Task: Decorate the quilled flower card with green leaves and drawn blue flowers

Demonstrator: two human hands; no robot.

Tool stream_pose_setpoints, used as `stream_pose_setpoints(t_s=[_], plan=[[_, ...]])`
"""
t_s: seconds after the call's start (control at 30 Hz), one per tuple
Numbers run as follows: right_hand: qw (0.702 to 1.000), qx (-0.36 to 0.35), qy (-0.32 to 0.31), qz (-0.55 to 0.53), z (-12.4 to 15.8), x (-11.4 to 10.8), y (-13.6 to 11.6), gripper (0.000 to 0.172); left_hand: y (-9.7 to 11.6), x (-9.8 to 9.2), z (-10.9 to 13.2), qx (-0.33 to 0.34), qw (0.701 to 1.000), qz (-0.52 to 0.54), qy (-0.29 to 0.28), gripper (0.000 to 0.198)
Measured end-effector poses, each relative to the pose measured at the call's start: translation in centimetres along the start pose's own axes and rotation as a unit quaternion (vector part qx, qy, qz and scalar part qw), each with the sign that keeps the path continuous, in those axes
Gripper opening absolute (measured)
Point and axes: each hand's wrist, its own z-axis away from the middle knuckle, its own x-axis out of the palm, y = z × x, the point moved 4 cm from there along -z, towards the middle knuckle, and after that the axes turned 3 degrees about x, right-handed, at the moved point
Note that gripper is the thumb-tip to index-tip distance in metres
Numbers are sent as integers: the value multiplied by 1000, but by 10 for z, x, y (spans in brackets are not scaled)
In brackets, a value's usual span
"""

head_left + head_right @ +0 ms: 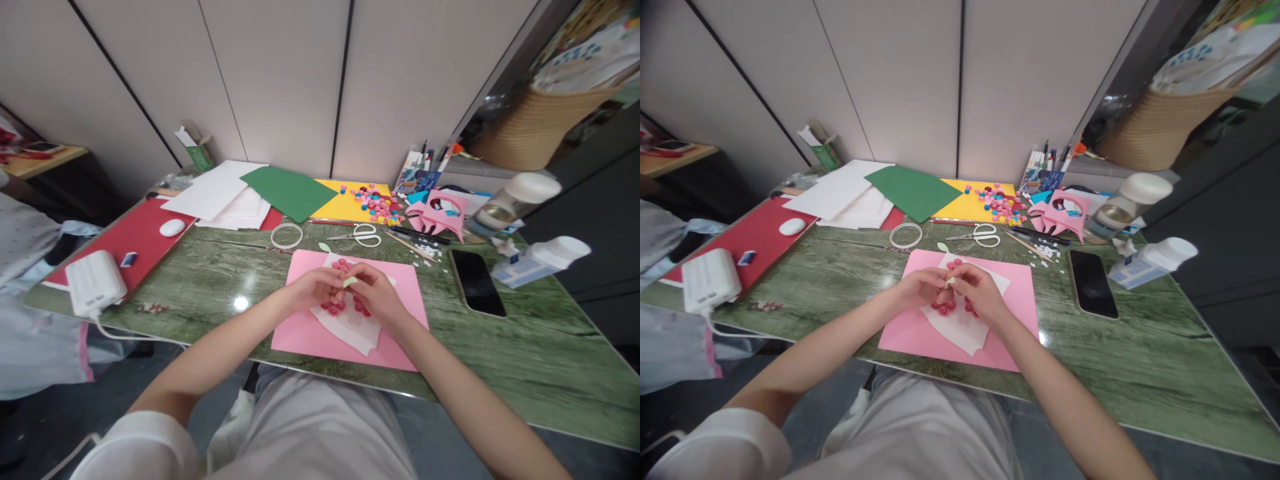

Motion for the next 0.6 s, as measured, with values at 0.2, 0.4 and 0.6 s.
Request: stream_pose_setpoints(t_s=[0.2,0.4,0.6], plan=[[999,-8,37,-20,-1,-19,-21,22,9,-9,-2,41,989,-115,86,16],[990,106,12,94,-1,-96,-37,24,38,-23,6,235,805,-464,284,11],[975,186,-8,121,-7,-111,-15,27,28,-39,-3,191,844,-407,292,23]])
